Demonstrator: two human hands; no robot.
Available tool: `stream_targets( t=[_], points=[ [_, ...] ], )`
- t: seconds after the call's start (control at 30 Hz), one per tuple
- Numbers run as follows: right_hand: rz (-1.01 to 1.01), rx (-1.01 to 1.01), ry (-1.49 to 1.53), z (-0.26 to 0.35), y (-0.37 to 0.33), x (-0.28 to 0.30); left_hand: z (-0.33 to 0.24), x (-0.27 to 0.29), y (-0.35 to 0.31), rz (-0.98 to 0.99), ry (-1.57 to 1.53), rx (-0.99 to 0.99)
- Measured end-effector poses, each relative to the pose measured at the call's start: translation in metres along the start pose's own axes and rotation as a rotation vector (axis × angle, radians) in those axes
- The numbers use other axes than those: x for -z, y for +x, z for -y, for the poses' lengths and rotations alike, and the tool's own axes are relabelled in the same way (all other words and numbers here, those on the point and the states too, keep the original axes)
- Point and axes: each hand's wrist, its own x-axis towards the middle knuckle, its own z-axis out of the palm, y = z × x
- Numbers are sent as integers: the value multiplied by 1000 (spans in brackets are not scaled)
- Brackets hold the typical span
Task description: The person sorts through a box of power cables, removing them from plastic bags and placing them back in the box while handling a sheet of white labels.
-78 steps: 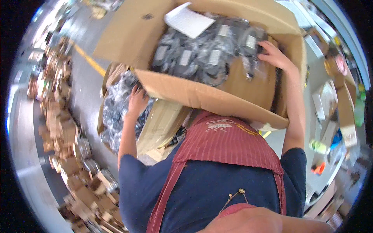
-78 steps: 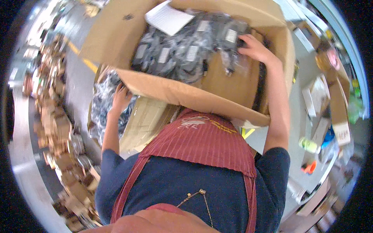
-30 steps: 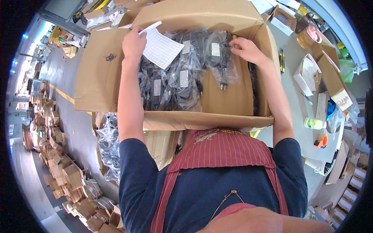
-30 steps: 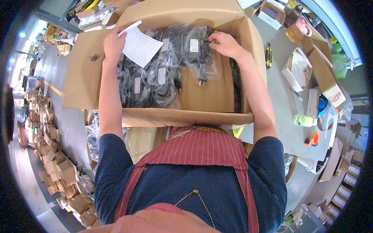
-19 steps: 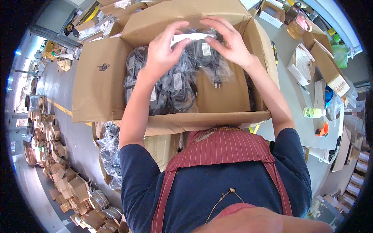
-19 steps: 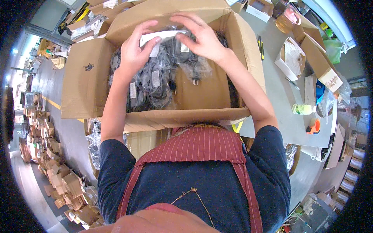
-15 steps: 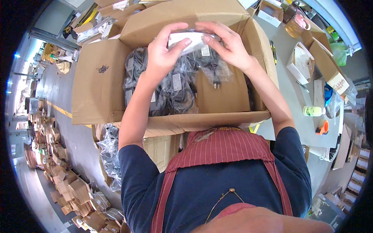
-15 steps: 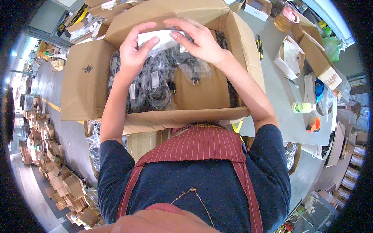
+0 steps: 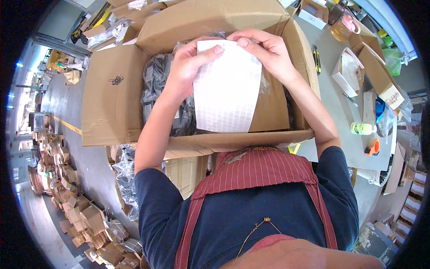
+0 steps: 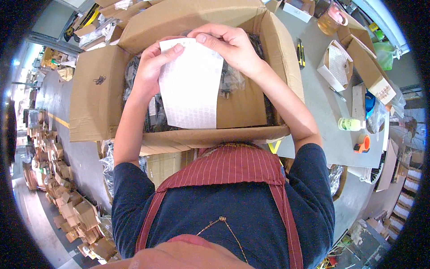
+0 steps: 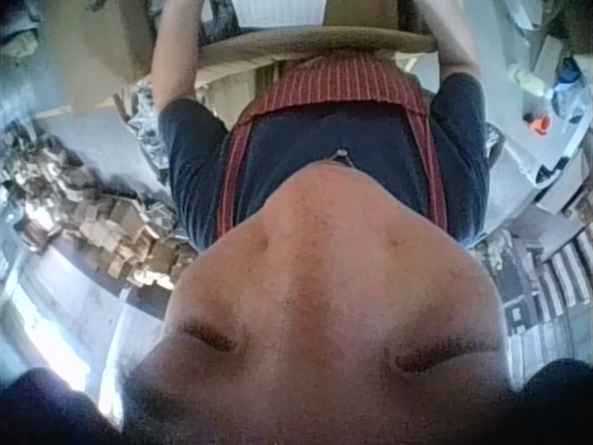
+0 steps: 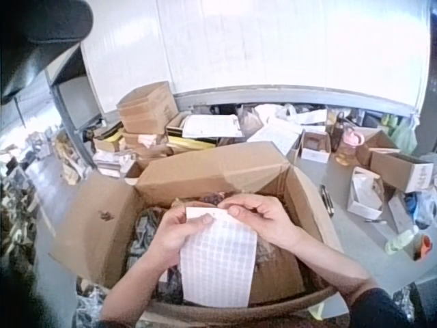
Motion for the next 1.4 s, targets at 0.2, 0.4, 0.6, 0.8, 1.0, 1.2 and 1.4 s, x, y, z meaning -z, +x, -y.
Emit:
stream_targets(
  t=[0.2, 0.4, 0.6, 0.8, 1.0, 1.2, 1.4],
  points=[
    [-13, -104, 33, -6, 0, 0, 8, -1, 0, -8, 106, 4],
    [22, -82, -167, -10, 0, 0, 12, 8, 3, -64, 293, -123],
    [31, 74, -404, -5, 2, -3, 17, 9, 4, -102, 450, -184],
    [16, 145, -529, -7, 2, -4, 14, 6, 3, -101, 558, -159],
    [57, 90, -569, -8, 1, -2, 19, 8, 6, -101, 640, -159],
    [18, 116, -595, -11, 0, -4, 23, 8, 6, -112, 638, -151],
    [39, 116, -695, -10, 1, -2, 23, 8, 7, -113, 607, -124]
  ],
)
